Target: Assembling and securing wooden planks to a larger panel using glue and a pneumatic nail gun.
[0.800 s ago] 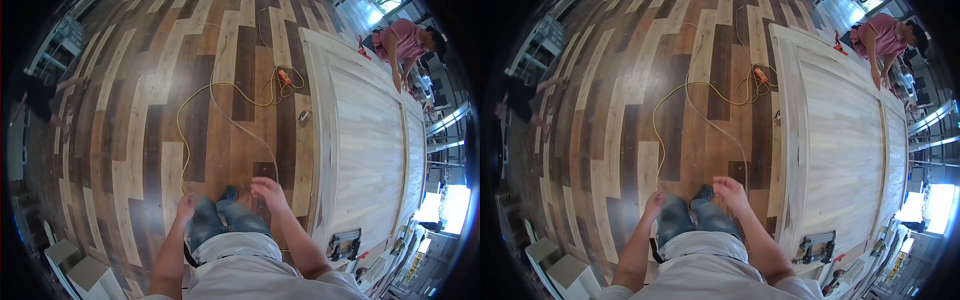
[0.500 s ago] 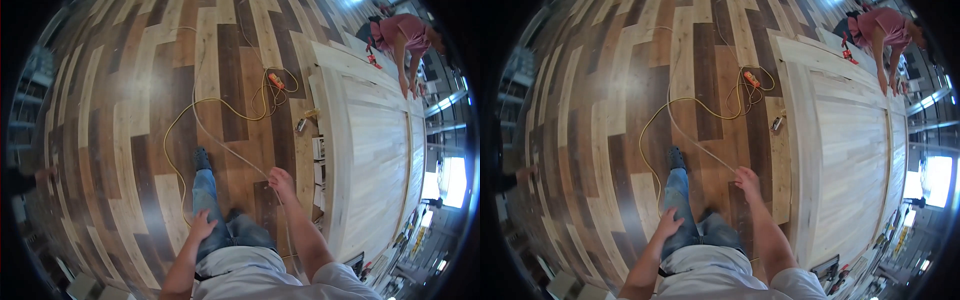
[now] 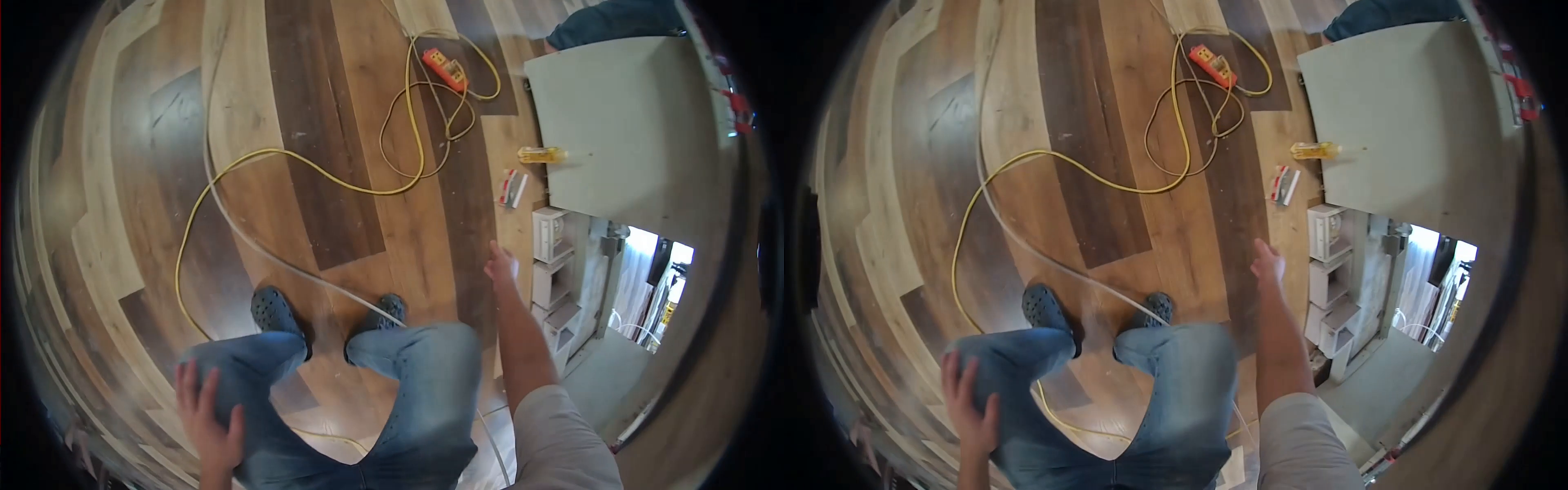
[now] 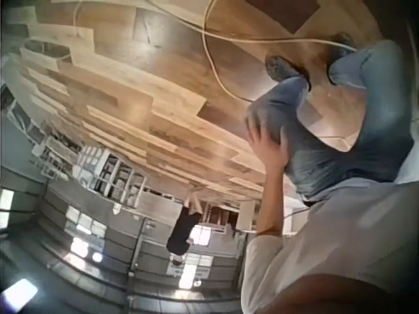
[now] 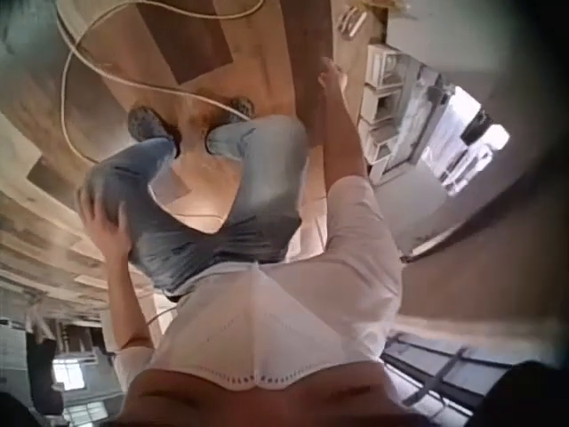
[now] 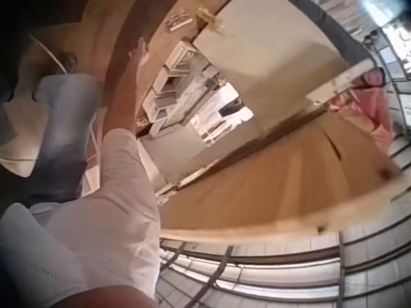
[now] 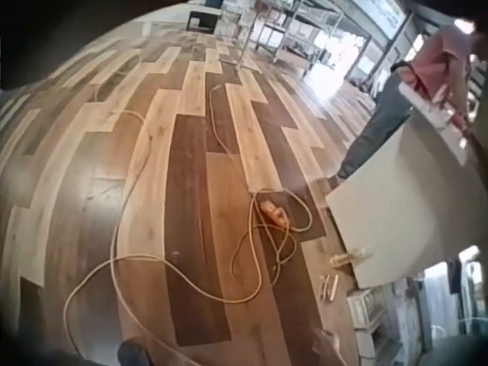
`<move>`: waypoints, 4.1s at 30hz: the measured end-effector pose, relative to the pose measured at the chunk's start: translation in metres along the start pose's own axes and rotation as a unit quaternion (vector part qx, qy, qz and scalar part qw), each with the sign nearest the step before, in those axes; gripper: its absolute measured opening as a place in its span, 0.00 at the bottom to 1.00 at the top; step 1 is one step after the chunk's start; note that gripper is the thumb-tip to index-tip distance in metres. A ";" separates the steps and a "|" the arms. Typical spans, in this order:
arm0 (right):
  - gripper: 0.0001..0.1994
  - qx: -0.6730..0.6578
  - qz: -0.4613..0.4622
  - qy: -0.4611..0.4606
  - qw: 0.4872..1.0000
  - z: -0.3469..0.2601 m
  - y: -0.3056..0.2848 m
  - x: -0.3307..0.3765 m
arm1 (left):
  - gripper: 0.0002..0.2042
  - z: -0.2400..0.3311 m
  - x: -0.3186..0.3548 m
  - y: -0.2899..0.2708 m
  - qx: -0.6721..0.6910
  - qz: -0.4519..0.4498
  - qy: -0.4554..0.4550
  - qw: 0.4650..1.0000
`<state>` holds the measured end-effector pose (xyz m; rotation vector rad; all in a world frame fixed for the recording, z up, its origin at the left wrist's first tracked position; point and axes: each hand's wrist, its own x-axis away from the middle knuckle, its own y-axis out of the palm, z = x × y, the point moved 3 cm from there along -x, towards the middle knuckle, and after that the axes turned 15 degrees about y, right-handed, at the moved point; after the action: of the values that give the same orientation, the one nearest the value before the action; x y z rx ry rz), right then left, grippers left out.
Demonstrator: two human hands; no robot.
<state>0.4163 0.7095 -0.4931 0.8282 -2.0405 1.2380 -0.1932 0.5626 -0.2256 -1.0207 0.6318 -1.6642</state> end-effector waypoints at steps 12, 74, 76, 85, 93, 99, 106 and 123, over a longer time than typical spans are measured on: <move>0.27 -0.280 0.002 -0.170 0.945 -0.068 0.048 -0.213 | 0.31 -0.054 -0.073 0.043 -0.149 0.091 0.027 0.984; 0.07 -0.706 0.262 0.131 0.645 0.704 -0.585 0.812 | 0.12 0.565 0.523 0.129 0.249 -0.418 0.456 0.745; 0.08 -0.714 0.268 0.148 0.630 0.721 -0.617 0.790 | 0.12 0.599 0.523 0.146 0.260 -0.395 0.467 0.747; 0.07 -0.721 0.288 0.078 0.625 0.716 -0.854 0.673 | 0.12 0.774 0.555 0.169 0.252 -0.265 0.593 0.718; 0.05 -0.675 0.242 -0.063 0.694 0.640 -1.112 0.465 | 0.15 0.833 0.563 0.217 0.092 -0.088 0.601 0.789; 0.13 -0.544 0.296 -0.066 0.783 0.579 -1.294 0.231 | 0.15 0.864 0.601 0.241 0.051 0.042 0.418 0.906; 0.16 -0.362 0.346 -0.003 0.866 0.503 -1.365 0.065 | 0.17 0.899 0.671 0.245 -0.165 0.007 0.434 0.886; 0.31 -0.167 0.301 -0.102 0.933 0.417 -1.381 0.012 | 0.15 0.925 0.669 0.271 0.051 0.070 0.212 0.973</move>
<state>1.3910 -0.1805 0.0888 0.1673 -2.6999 1.0750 0.6716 -0.0865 0.2298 -0.5318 0.8648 -1.7807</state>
